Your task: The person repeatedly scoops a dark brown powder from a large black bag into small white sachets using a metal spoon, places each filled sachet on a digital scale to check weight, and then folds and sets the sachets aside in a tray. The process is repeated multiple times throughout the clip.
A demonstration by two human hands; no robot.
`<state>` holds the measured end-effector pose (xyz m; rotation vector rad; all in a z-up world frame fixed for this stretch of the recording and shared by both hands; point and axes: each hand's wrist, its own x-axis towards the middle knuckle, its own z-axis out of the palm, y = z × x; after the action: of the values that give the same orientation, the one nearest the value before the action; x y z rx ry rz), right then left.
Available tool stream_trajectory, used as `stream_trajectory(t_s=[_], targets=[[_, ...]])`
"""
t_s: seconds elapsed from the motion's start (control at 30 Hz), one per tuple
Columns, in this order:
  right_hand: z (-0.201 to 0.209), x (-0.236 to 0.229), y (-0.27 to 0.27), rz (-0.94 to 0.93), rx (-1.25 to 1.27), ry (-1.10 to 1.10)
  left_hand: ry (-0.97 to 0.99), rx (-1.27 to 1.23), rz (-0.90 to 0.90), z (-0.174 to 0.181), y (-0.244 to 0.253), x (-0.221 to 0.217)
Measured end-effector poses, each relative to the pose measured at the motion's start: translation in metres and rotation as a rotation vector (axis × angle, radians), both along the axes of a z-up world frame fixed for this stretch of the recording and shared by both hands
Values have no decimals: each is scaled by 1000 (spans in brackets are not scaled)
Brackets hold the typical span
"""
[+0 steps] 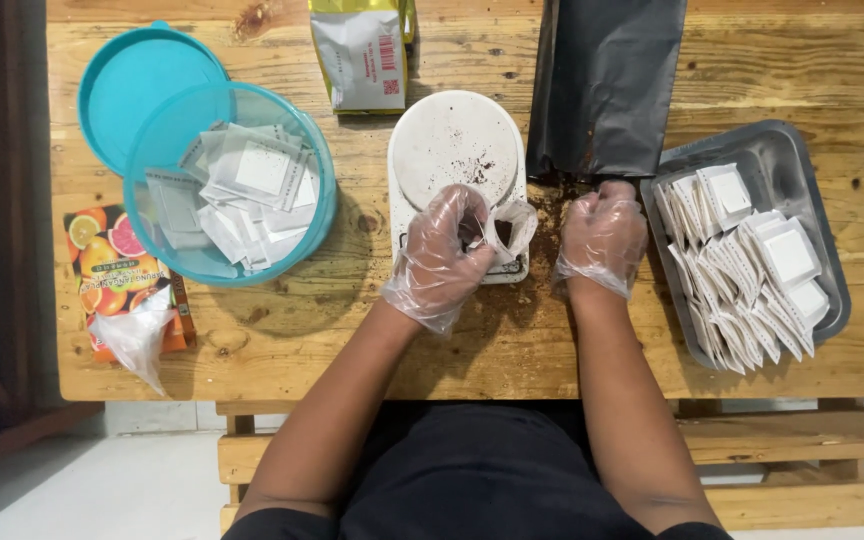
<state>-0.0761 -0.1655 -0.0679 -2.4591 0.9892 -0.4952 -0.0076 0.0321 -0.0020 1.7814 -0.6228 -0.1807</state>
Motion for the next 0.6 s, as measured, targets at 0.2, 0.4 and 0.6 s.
stream_trajectory(t_s=[0.2,0.4,0.6], targets=[[6,3,2,-5,-64,-46,-51,-34,-26,-1,3,1],[23,1,11,81,112,-41,-20,-65,-32,-4,2,3],[25,-22,28,89,359,-113,-8,-51,-22,7,3,3]])
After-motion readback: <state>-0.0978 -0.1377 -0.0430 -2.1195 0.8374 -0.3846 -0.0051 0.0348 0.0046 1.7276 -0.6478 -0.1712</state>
